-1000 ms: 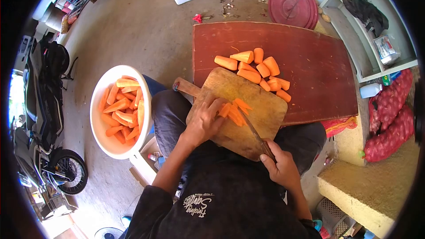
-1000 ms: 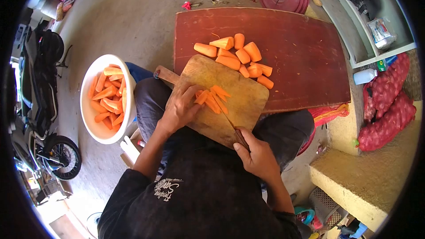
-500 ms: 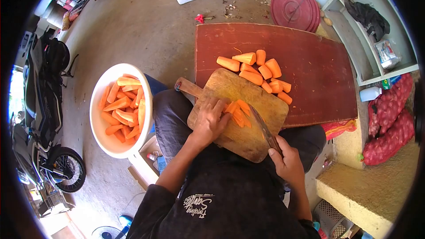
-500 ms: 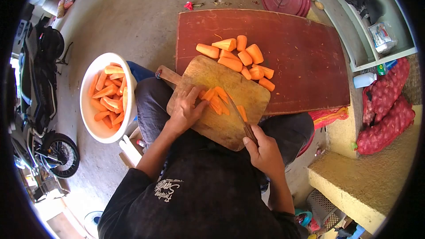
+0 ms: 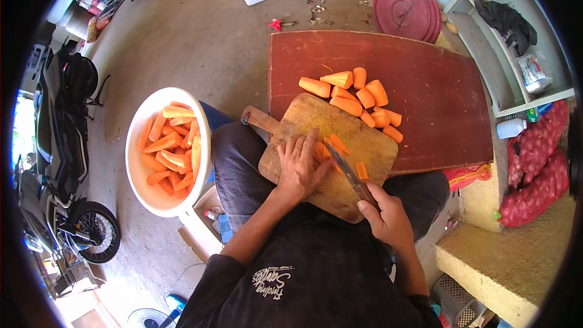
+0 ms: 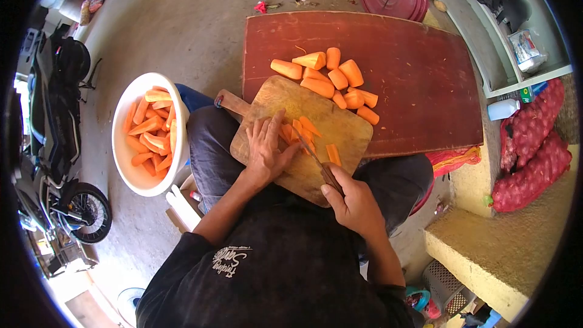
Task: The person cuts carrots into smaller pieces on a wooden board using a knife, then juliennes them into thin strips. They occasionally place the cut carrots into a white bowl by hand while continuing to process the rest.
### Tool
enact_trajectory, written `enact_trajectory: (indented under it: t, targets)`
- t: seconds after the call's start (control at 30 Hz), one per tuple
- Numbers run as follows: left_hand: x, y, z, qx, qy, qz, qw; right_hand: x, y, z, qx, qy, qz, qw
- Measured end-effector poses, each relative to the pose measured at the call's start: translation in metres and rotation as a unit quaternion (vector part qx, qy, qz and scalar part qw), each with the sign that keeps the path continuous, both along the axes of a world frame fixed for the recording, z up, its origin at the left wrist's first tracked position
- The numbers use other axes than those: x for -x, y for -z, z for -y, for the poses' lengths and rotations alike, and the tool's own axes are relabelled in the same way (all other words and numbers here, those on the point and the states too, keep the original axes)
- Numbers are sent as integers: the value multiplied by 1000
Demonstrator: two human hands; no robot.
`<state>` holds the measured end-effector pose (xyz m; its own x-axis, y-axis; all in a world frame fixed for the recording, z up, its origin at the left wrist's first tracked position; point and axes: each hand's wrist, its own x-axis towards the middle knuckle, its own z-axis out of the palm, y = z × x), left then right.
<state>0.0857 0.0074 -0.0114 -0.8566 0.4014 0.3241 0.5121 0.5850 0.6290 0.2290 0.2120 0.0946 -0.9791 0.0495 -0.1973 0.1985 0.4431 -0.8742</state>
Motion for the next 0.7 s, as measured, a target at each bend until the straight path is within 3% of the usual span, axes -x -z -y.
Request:
enact_trajectory:
  t: [0.13,0.33,0.37,0.7]
  targets:
    - [0,8,4,29,8,-6,1000,0,13,-6,-27,12,-30,999]
    - [2,7,5,25,30,-42,998,-1,-10,-22,114,97,57,987]
    - [2,4,6,24,34,-45,998,0,-8,-24,94,100,60,989]
    - [0,12,10,-17,24,-8,1000,8,4,-26,4,-12,1,1000]
